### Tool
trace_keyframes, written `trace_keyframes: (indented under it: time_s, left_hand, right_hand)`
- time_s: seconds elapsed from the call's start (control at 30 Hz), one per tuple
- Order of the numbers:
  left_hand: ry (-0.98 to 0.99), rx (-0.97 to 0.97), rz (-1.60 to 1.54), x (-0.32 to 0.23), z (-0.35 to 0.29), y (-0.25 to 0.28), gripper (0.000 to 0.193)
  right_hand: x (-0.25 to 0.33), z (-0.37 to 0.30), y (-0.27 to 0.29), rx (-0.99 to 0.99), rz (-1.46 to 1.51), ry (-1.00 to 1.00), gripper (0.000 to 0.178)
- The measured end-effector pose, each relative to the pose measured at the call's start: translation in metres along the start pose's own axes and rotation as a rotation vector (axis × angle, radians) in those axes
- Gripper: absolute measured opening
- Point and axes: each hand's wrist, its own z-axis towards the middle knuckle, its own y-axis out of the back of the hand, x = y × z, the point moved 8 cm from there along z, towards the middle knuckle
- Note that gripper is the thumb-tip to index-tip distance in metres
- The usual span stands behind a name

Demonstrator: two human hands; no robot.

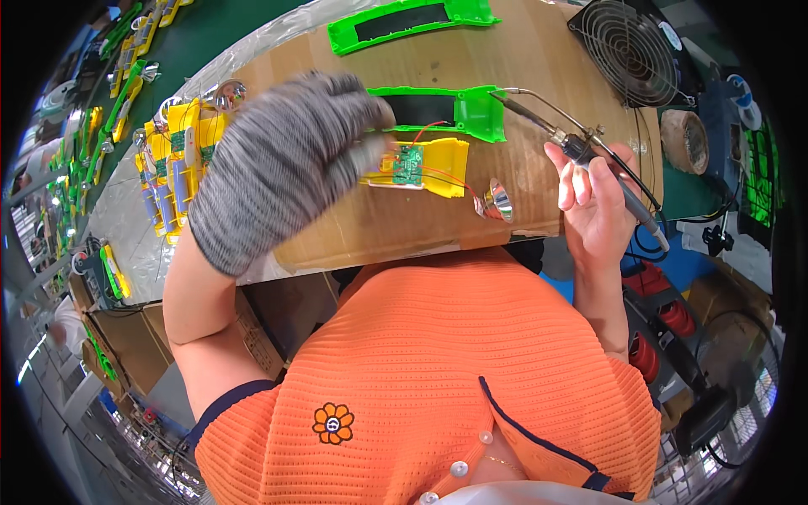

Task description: Soldering wires and components onto small circuit boards and assembling them into plastic housings on a production line.

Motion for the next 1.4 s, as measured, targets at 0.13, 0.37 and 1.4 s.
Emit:
trace_keyframes:
  time_s: [0.13,0.37,1.4]
  left_hand:
    - [0.044,0.081,0.336,0.021,0.022,-0.014,0.033]
    - [-0.073,0.275,0.373,-0.006,-0.008,-0.016,0.065]
    - [1.046,-0.146,0.522,0.482,0.051,0.133,0.073]
  right_hand:
    - [-0.001,0.0,0.006,-0.05,0.074,0.042,0.01]
    - [0.001,-0.003,0.018,-0.12,0.118,0.042,0.011]
    - [0.001,0.0,0.015,-0.336,0.053,0.083,0.018]
